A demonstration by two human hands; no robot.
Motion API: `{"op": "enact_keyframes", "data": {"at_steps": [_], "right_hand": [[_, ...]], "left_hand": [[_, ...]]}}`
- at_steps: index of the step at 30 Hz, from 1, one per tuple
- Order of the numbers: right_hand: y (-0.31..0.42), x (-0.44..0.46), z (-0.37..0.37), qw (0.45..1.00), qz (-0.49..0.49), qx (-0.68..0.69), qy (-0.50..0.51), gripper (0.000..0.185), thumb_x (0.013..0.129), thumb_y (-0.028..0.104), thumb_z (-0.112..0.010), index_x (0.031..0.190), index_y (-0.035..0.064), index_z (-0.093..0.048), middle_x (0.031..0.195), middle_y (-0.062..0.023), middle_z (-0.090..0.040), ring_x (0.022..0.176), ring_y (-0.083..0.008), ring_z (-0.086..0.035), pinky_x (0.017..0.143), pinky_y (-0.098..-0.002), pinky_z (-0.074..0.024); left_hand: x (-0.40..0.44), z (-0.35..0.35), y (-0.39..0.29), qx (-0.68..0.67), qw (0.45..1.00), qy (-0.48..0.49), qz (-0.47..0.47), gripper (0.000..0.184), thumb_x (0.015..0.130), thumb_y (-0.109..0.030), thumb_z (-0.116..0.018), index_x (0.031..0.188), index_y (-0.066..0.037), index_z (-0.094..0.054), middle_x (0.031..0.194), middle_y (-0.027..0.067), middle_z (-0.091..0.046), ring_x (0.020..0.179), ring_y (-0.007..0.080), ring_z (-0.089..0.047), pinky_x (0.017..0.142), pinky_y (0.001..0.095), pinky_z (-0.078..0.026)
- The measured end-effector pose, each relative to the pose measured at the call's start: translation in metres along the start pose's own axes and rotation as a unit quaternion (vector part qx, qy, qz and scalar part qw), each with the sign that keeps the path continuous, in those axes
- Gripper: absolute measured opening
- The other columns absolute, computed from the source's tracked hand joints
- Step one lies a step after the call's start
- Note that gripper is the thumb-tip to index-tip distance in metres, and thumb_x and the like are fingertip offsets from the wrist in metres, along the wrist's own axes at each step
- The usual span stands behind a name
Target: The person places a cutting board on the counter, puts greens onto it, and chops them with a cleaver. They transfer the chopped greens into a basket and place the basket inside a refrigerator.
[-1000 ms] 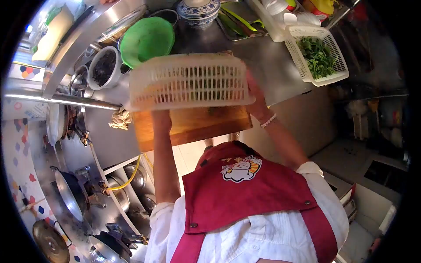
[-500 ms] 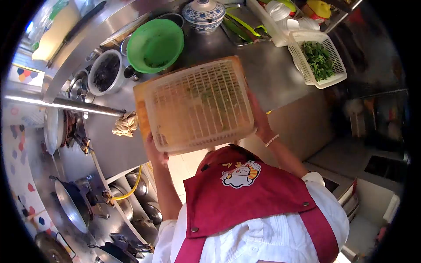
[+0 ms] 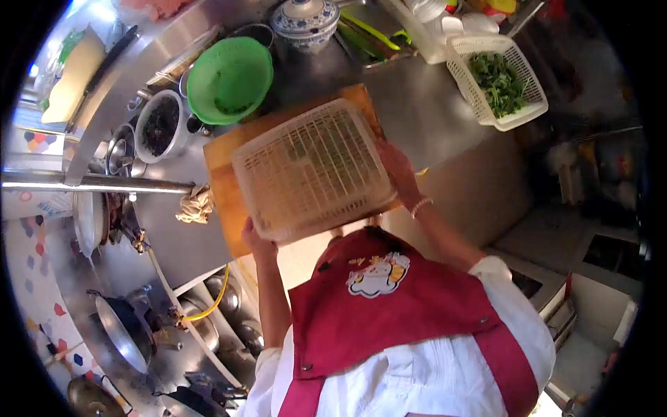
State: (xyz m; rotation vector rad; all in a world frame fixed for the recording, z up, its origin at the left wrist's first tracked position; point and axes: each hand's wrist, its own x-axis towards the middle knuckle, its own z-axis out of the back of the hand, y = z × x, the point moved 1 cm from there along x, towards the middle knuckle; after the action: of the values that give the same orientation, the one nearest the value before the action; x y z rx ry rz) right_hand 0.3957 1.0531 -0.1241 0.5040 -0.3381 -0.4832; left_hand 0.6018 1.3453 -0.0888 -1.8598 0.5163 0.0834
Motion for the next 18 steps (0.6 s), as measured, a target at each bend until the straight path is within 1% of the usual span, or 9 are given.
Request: {"op": "enact_keyframes", "data": {"at_steps": [2,5,6,9,10,13,14,17,18], "right_hand": [[0.017,0.013,0.006,0.999,-0.030,-0.022,0.023,0.063,0.081,0.019,-0.057,0.139,0.0145,-0.033,0.144,-0.0085,-0.032,0.134,-0.0281,-0.027,0.106,-0.0431,-0.0215],[-0.019,0.008,-0.010,0.991,0.078,0.093,-0.051,0.058,0.084,0.021,-0.051,0.138,0.0127,-0.033,0.144,-0.0099,-0.032,0.134,-0.0281,-0.026,0.106,-0.0438,-0.0208],[-0.004,0.002,-0.004,0.995,0.059,0.075,-0.034,0.056,0.085,0.021,-0.049,0.138,0.0121,-0.034,0.143,-0.0104,-0.033,0.134,-0.0281,-0.027,0.106,-0.0440,-0.0215],[0.011,0.023,0.018,0.997,0.064,0.034,-0.036,0.055,0.085,0.018,-0.047,0.137,0.0109,-0.034,0.142,-0.0114,-0.035,0.132,-0.0285,-0.030,0.104,-0.0447,-0.0234],[0.008,0.021,0.023,0.994,0.084,0.040,-0.052,0.055,0.084,0.017,-0.047,0.138,0.0110,-0.033,0.142,-0.0115,-0.035,0.132,-0.0288,-0.030,0.104,-0.0448,-0.0237],[0.013,0.007,0.021,0.997,0.065,0.024,-0.018,0.056,0.084,0.014,-0.047,0.138,0.0111,-0.034,0.141,-0.0117,-0.036,0.131,-0.0292,-0.032,0.104,-0.0449,-0.0249],[0.007,0.021,0.021,0.998,0.056,0.003,-0.008,0.055,0.084,0.013,-0.047,0.137,0.0111,-0.034,0.141,-0.0117,-0.036,0.131,-0.0293,-0.033,0.103,-0.0448,-0.0253],[0.013,0.033,0.041,0.997,-0.016,0.016,0.068,0.052,0.084,0.014,-0.047,0.135,0.0106,-0.038,0.139,-0.0134,-0.038,0.130,-0.0304,-0.034,0.104,-0.0444,-0.0252],[0.017,0.024,0.041,0.997,-0.016,0.018,0.071,0.051,0.084,0.014,-0.046,0.134,0.0104,-0.039,0.139,-0.0140,-0.039,0.129,-0.0308,-0.034,0.104,-0.0443,-0.0253]], "left_hand": [[0.010,0.008,0.012,-0.022,0.998,-0.047,0.039,0.018,0.087,-0.008,-0.050,0.099,0.003,-0.058,0.085,0.0055,-0.062,0.071,0.0137,-0.060,0.064,0.0269,-0.050],[0.007,0.016,0.017,0.049,0.997,0.007,-0.057,0.019,0.086,-0.008,-0.050,0.100,0.002,-0.058,0.085,0.0047,-0.061,0.069,0.0124,-0.059,0.061,0.0253,-0.050],[0.012,0.023,0.028,0.034,0.999,-0.015,-0.020,0.018,0.086,-0.007,-0.050,0.100,0.002,-0.059,0.084,0.0045,-0.061,0.065,0.0115,-0.058,0.055,0.0235,-0.048],[0.017,0.046,0.036,0.040,0.999,0.001,-0.033,0.019,0.085,-0.007,-0.051,0.100,0.002,-0.059,0.085,0.0055,-0.062,0.068,0.0138,-0.060,0.058,0.0258,-0.050],[-0.006,-0.012,0.004,0.076,0.994,-0.051,-0.058,0.021,0.085,-0.008,-0.051,0.102,0.002,-0.059,0.085,0.0062,-0.062,0.070,0.0157,-0.061,0.060,0.0272,-0.051],[0.016,0.036,0.043,0.050,0.999,-0.013,-0.006,0.022,0.085,-0.009,-0.050,0.102,0.001,-0.058,0.086,0.0069,-0.063,0.070,0.0168,-0.062,0.059,0.0283,-0.052],[0.000,-0.004,0.020,-0.041,0.993,-0.111,0.007,0.021,0.085,-0.010,-0.051,0.101,0.000,-0.058,0.083,0.0054,-0.062,0.065,0.0127,-0.059,0.054,0.0255,-0.049],[0.015,0.053,0.053,-0.210,0.972,0.093,0.037,0.025,0.085,-0.015,-0.051,0.103,0.000,-0.057,0.085,0.0040,-0.061,0.067,0.0093,-0.058,0.056,0.0235,-0.047],[0.010,0.046,0.060,0.191,0.978,0.022,-0.080,0.028,0.087,-0.020,-0.047,0.105,-0.002,-0.057,0.083,0.0024,-0.060,0.063,0.0075,-0.055,0.050,0.0230,-0.044]]}}
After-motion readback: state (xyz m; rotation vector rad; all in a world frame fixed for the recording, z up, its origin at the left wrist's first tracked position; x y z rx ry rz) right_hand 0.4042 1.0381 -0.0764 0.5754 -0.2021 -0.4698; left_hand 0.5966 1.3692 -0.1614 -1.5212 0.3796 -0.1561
